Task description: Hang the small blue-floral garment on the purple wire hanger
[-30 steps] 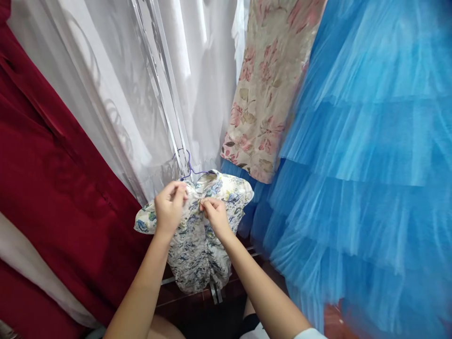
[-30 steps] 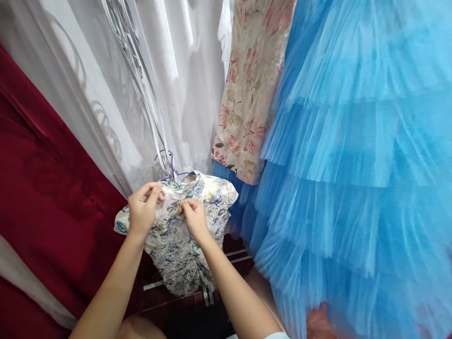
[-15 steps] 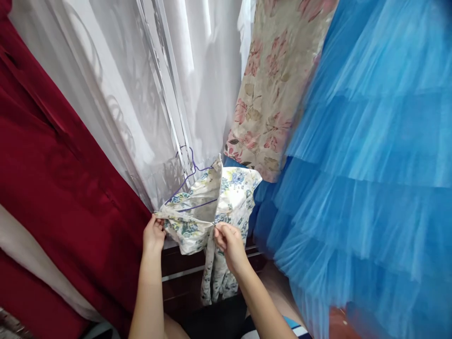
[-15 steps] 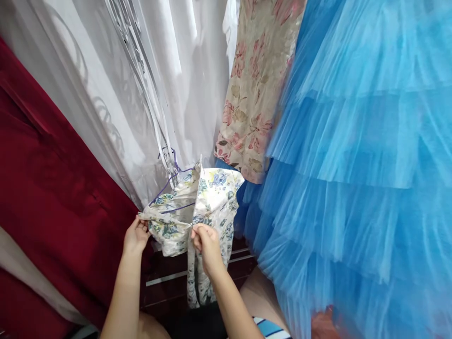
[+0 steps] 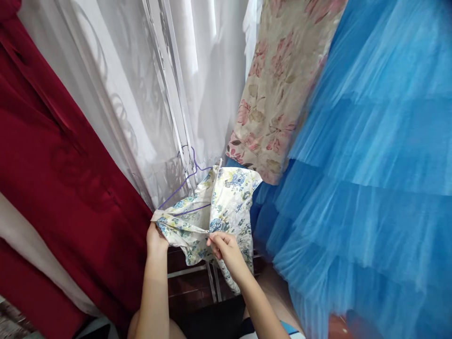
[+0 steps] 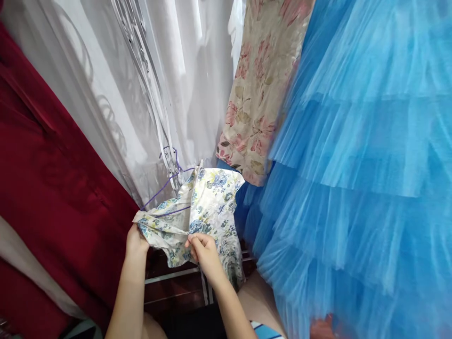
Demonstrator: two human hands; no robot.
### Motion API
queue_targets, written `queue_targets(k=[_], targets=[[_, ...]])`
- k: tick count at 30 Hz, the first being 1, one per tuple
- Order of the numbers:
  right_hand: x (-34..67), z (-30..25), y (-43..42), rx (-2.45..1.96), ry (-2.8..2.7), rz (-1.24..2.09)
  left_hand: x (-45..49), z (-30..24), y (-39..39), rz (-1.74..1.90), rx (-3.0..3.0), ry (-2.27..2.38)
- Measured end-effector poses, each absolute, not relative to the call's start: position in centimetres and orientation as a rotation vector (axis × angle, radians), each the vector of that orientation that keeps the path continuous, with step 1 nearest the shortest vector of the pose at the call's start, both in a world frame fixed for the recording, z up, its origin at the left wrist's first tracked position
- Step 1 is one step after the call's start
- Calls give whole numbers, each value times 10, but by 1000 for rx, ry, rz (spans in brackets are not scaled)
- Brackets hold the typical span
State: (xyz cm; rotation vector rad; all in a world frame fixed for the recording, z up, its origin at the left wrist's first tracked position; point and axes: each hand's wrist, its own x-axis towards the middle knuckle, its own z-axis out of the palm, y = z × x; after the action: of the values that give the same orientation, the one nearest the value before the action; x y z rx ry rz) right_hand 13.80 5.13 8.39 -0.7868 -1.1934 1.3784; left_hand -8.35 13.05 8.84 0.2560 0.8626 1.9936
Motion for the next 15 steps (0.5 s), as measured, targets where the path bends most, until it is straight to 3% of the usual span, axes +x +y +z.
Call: queue_targets(k=[8, 15], targets=[[157, 55, 65, -874, -885, 1288, -46, 49, 68, 2164, 204, 919], [204, 23, 78, -839, -334, 1006, 29, 72, 27, 1445, 877, 745]])
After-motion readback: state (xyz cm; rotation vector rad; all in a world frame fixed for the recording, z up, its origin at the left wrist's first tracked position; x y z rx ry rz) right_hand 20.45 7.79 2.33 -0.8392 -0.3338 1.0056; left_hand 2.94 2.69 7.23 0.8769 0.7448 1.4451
